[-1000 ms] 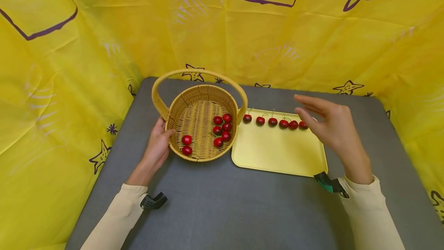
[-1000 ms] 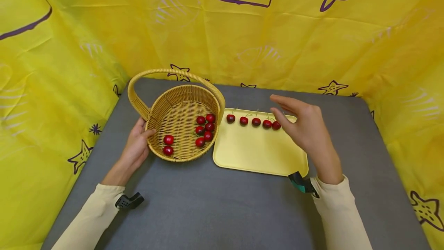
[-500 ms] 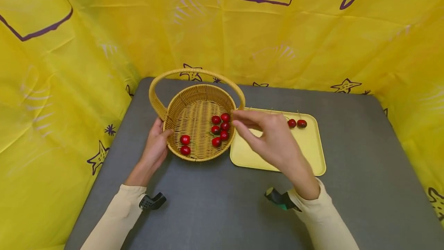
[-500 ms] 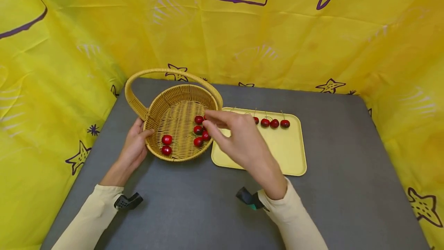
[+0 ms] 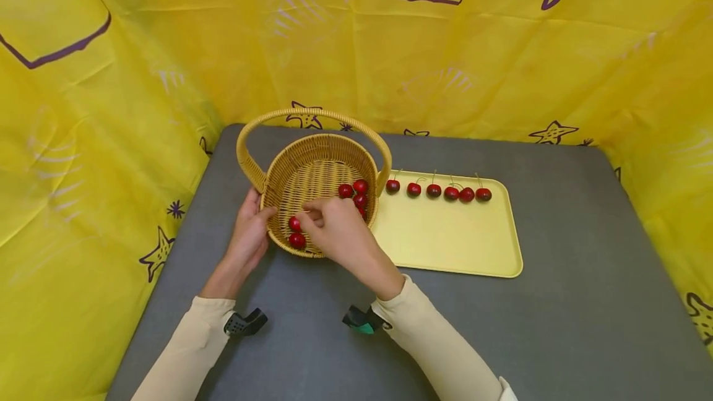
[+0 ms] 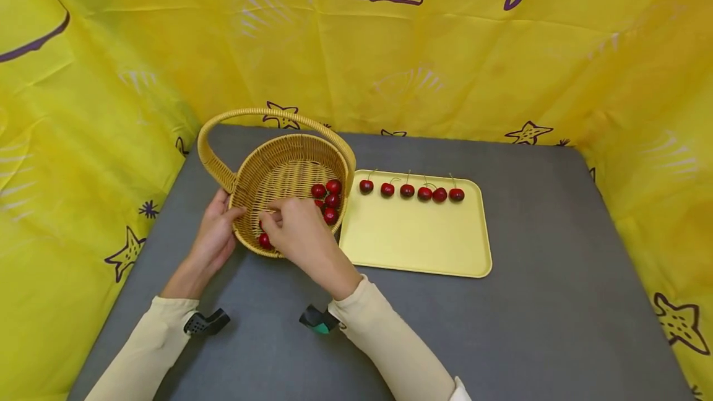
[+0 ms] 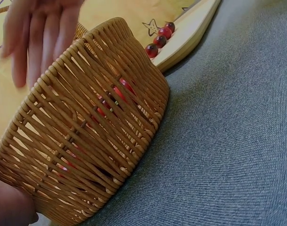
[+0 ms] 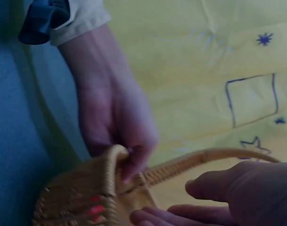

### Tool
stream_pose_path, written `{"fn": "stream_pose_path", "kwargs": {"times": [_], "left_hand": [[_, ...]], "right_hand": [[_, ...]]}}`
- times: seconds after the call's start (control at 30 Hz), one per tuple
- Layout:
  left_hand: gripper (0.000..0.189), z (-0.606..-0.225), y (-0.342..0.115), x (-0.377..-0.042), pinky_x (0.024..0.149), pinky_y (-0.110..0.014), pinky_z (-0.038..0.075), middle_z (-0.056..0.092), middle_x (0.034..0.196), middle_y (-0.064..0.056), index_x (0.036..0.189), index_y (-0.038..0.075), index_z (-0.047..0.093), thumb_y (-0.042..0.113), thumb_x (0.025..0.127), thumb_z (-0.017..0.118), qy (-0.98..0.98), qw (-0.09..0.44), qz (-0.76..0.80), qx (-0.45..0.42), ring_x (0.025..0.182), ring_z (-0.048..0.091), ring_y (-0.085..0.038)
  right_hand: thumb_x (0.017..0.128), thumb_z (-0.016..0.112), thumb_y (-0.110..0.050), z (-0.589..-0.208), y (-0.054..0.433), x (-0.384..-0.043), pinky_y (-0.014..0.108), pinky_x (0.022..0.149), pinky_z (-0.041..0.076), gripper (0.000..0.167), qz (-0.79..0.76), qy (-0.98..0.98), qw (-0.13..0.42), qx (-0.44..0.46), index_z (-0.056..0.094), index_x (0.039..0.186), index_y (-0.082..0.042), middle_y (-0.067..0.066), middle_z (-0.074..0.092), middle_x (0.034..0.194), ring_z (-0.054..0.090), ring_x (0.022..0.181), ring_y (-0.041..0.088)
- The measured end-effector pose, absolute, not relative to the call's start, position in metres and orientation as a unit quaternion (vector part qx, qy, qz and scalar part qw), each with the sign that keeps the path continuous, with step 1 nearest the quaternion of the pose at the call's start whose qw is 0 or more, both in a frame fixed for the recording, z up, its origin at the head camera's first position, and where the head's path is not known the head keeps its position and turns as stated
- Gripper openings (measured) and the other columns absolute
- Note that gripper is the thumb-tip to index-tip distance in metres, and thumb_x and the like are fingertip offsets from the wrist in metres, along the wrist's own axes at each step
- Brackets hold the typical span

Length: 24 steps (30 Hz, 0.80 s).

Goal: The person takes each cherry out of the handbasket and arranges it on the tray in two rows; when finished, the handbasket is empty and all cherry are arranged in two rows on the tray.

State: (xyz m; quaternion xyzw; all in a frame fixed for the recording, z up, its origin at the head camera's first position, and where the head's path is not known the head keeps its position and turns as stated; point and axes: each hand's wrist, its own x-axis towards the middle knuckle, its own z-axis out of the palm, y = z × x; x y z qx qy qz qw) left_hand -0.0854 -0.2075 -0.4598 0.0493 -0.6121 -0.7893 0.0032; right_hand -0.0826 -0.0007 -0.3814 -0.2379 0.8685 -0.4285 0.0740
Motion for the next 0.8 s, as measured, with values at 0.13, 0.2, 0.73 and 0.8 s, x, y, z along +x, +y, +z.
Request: {"fn": "stream_pose_path", "kwargs": {"times": [0.13,0.2,0.73,0.8], "left_hand": [[0.069,-0.461,-0.21,-0.084,0.127,-0.049,0.026,0.025,0.173,-0.012,0.167,0.007,0.019,-0.014,0.103,0.032,-0.617,-0.002,-0.785,0.052,0.157,0.026,-0.029],[0.069,-0.461,-0.21,-0.084,0.127,-0.049,0.026,0.025,0.173,-0.012,0.167,0.007,0.019,-0.014,0.103,0.032,-0.616,-0.003,-0.786,0.049,0.157,0.025,-0.03],[0.073,-0.462,-0.208,-0.088,0.13,-0.043,0.021,0.023,0.174,-0.011,0.168,0.006,0.017,-0.017,0.1,0.032,-0.601,0.001,-0.797,0.049,0.159,0.022,-0.025],[0.074,-0.463,-0.208,-0.087,0.13,-0.043,0.02,0.022,0.174,-0.01,0.168,0.007,0.017,-0.017,0.101,0.032,-0.603,-0.003,-0.796,0.051,0.159,0.021,-0.024]], "right_hand": [[0.103,0.069,-0.023,-0.397,-0.02,-0.089,0.017,0.048,0.042,0.02,-0.381,0.884,0.107,-0.248,0.077,0.091,-0.008,-0.003,0.066,0.064,0.057,0.053,0.004],[0.103,0.07,-0.024,-0.403,-0.025,-0.092,0.02,0.042,0.036,0.026,-0.365,0.892,0.124,-0.235,0.073,0.082,-0.009,-0.003,0.054,0.055,0.05,0.046,0.008],[0.098,0.077,-0.023,-0.424,-0.045,-0.103,0.023,0.048,0.036,0.03,-0.314,0.917,0.096,-0.226,0.067,0.07,-0.016,-0.005,0.049,0.059,0.049,0.056,0.012],[0.098,0.077,-0.023,-0.425,-0.048,-0.104,0.024,0.049,0.038,0.025,-0.309,0.917,0.1,-0.231,0.069,0.075,-0.016,-0.003,0.052,0.062,0.051,0.058,0.013]]}}
